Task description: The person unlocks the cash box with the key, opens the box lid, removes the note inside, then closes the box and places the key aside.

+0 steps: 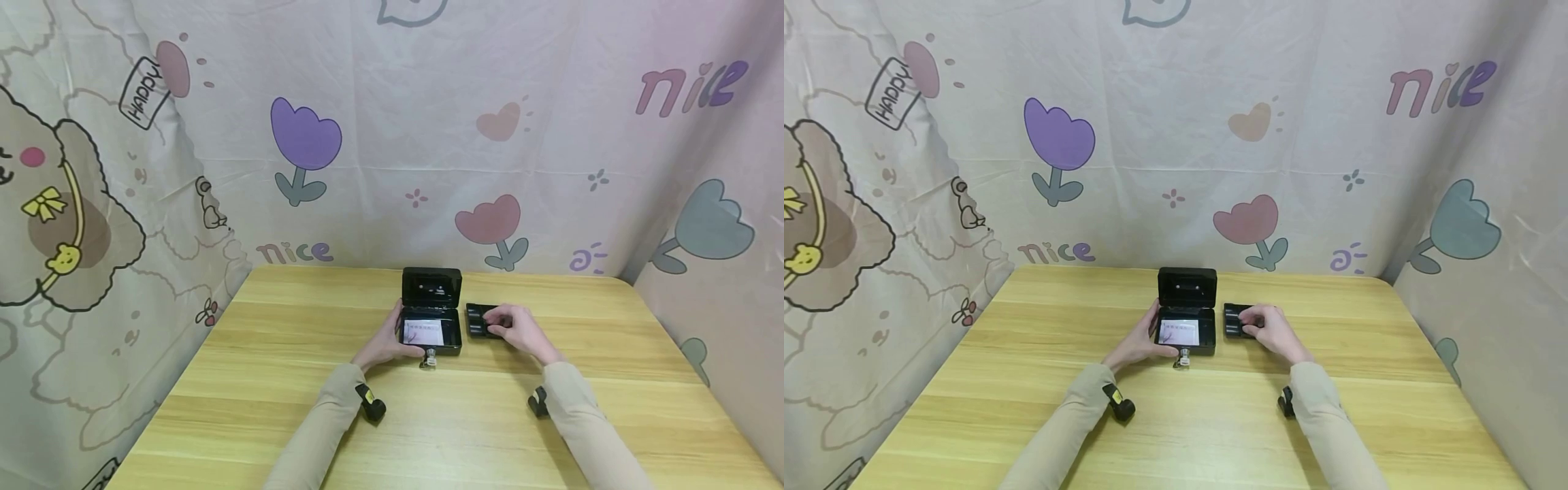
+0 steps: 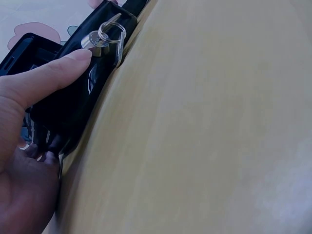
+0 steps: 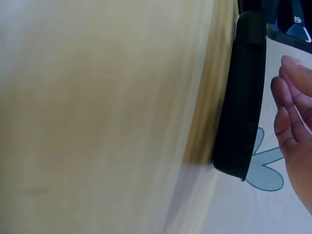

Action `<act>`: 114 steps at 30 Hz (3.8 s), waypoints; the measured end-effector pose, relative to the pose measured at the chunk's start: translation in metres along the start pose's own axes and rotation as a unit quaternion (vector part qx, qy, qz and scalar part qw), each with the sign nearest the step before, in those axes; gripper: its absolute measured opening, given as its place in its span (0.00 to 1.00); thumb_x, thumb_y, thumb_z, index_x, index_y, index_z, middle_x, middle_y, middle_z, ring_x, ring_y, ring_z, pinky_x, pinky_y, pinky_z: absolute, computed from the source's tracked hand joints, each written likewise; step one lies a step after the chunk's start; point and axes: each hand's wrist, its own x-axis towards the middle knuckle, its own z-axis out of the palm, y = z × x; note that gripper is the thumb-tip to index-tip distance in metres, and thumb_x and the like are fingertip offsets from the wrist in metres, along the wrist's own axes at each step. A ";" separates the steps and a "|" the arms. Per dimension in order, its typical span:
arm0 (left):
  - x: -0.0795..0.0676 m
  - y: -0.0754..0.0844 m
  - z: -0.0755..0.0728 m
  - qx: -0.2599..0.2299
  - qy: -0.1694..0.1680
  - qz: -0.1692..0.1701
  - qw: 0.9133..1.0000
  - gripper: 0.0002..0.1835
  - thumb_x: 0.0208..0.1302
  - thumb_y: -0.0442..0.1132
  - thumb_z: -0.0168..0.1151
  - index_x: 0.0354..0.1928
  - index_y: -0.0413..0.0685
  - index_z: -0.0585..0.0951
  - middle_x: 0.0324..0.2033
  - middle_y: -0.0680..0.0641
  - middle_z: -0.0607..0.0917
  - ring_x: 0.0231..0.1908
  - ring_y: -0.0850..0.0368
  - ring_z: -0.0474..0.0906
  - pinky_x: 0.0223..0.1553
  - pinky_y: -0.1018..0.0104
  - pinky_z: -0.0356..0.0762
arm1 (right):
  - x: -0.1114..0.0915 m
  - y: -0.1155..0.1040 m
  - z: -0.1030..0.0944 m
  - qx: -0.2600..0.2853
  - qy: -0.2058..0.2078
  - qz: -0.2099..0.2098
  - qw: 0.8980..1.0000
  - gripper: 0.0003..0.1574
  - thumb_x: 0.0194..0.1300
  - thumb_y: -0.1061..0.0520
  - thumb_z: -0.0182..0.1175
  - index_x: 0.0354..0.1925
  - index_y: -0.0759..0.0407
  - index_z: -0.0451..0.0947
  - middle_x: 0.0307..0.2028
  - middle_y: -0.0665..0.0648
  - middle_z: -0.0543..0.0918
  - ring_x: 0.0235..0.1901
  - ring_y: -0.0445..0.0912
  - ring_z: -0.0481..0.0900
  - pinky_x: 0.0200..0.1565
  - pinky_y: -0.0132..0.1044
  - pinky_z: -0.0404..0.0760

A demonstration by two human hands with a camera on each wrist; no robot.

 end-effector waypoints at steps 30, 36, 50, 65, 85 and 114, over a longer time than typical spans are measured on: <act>0.002 -0.003 0.000 -0.001 0.002 0.010 1.000 0.71 0.44 0.37 0.82 0.80 0.38 0.37 0.80 0.36 0.41 0.80 0.41 0.40 0.80 0.44 0.41 | 0.002 -0.055 0.024 0.080 -0.062 0.000 0.995 0.23 0.67 0.61 0.64 0.59 0.66 0.79 0.57 0.65 0.85 0.56 0.59 0.83 0.62 0.56 0.78; 0.002 -0.002 0.000 -0.008 0.002 0.014 1.000 0.71 0.45 0.36 0.82 0.80 0.40 0.38 0.81 0.37 0.41 0.80 0.41 0.40 0.80 0.43 0.40 | 0.005 -0.061 0.030 0.076 -0.075 -0.023 0.994 0.24 0.68 0.60 0.63 0.60 0.67 0.78 0.58 0.65 0.84 0.59 0.59 0.81 0.64 0.57 0.77; 0.000 0.001 0.000 -0.004 -0.001 0.010 1.000 0.71 0.46 0.37 0.82 0.80 0.39 0.37 0.80 0.36 0.42 0.80 0.41 0.41 0.80 0.42 0.41 | 0.027 -0.063 0.044 0.078 -0.132 -0.080 0.985 0.22 0.70 0.63 0.59 0.61 0.69 0.77 0.60 0.66 0.83 0.62 0.61 0.79 0.65 0.56 0.76; 0.001 0.001 -0.002 -0.003 -0.005 0.032 0.999 0.70 0.47 0.37 0.81 0.80 0.40 0.37 0.80 0.36 0.44 0.80 0.40 0.44 0.79 0.41 0.43 | 0.043 -0.062 0.051 0.130 -0.184 -0.067 0.972 0.25 0.69 0.67 0.59 0.63 0.68 0.75 0.62 0.67 0.80 0.65 0.62 0.76 0.67 0.56 0.75; -0.001 0.003 -0.001 0.018 -0.006 0.020 1.000 0.71 0.47 0.38 0.81 0.79 0.37 0.36 0.80 0.34 0.42 0.80 0.39 0.43 0.79 0.43 0.44 | 0.064 -0.063 0.068 0.085 -0.222 -0.067 0.969 0.24 0.67 0.67 0.61 0.61 0.68 0.76 0.59 0.67 0.82 0.61 0.59 0.80 0.65 0.55 0.77; 0.001 -0.002 -0.001 0.000 -0.002 0.018 1.000 0.70 0.47 0.38 0.81 0.80 0.39 0.37 0.81 0.36 0.41 0.80 0.41 0.41 0.80 0.43 0.42 | 0.065 -0.059 0.075 0.064 -0.182 -0.102 0.976 0.18 0.66 0.67 0.62 0.54 0.66 0.82 0.52 0.63 0.87 0.55 0.56 0.83 0.60 0.53 0.81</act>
